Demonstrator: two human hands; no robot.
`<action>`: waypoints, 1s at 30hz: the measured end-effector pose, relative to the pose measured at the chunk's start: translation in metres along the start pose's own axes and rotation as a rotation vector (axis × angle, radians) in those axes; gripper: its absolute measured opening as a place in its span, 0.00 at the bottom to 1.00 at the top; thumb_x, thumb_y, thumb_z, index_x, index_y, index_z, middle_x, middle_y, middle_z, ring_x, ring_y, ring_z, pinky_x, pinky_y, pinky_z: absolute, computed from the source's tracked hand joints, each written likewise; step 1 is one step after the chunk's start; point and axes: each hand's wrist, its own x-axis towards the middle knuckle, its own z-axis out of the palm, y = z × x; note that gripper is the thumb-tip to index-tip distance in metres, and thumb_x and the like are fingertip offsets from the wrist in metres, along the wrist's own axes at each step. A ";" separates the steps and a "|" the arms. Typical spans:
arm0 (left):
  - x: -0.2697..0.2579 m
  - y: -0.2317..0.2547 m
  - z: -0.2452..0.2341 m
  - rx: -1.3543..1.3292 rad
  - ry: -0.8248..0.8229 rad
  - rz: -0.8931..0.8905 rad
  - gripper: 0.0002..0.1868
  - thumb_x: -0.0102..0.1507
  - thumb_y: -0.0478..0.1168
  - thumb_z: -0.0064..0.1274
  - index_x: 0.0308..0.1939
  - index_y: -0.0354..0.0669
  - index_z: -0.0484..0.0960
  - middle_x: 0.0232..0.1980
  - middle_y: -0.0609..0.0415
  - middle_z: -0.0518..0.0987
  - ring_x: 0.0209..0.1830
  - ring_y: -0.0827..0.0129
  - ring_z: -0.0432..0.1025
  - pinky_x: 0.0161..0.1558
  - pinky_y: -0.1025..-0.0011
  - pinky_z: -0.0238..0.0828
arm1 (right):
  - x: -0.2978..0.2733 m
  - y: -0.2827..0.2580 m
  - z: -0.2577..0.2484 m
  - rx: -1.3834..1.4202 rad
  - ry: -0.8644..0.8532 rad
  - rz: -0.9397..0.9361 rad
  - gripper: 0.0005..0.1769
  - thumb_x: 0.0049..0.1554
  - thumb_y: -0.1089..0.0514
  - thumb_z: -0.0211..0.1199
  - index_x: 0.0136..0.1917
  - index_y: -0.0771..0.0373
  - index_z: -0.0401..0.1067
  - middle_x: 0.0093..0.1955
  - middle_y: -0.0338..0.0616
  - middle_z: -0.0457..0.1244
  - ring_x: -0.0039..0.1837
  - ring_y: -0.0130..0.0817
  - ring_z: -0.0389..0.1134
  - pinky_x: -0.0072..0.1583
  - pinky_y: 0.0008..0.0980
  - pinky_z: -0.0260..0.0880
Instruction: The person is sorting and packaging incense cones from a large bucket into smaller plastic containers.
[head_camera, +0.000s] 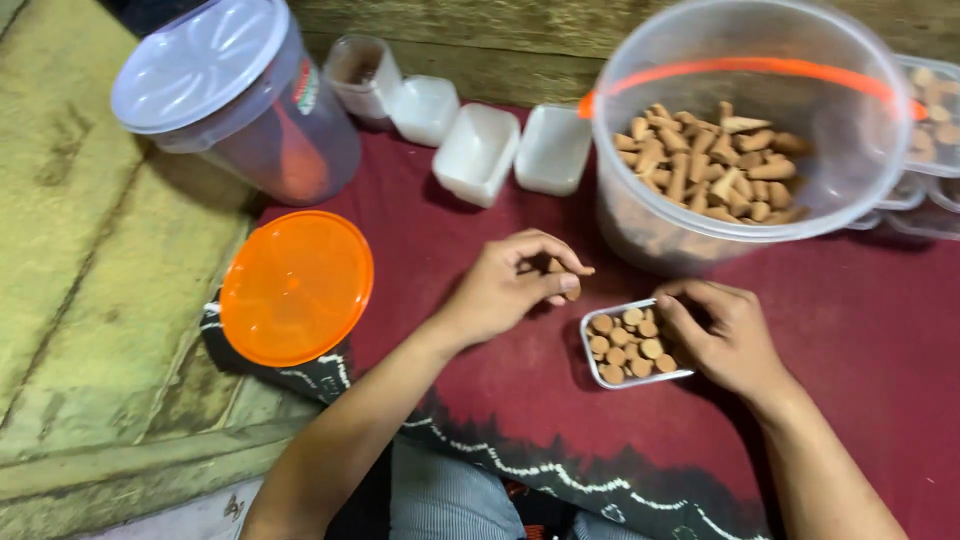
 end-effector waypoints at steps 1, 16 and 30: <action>0.000 -0.004 -0.002 0.006 0.012 0.001 0.06 0.62 0.26 0.60 0.43 0.31 0.84 0.45 0.46 0.77 0.36 0.66 0.79 0.37 0.70 0.85 | -0.003 0.000 0.002 0.007 -0.009 -0.007 0.06 0.59 0.59 0.65 0.45 0.61 0.82 0.28 0.53 0.66 0.34 0.49 0.71 0.37 0.43 0.68; 0.047 -0.034 0.000 0.714 -0.393 0.028 0.13 0.63 0.47 0.56 0.46 0.46 0.85 0.46 0.57 0.86 0.42 0.71 0.80 0.48 0.74 0.75 | -0.015 -0.004 0.000 -0.189 -0.078 0.103 0.13 0.59 0.51 0.61 0.39 0.59 0.80 0.35 0.33 0.74 0.37 0.22 0.72 0.42 0.25 0.71; 0.031 -0.041 -0.008 0.640 -0.328 0.228 0.15 0.62 0.49 0.61 0.47 0.46 0.84 0.49 0.61 0.86 0.48 0.72 0.82 0.52 0.75 0.79 | -0.015 -0.004 0.004 -0.175 -0.073 0.090 0.09 0.56 0.54 0.64 0.40 0.60 0.79 0.36 0.34 0.73 0.37 0.22 0.72 0.41 0.23 0.70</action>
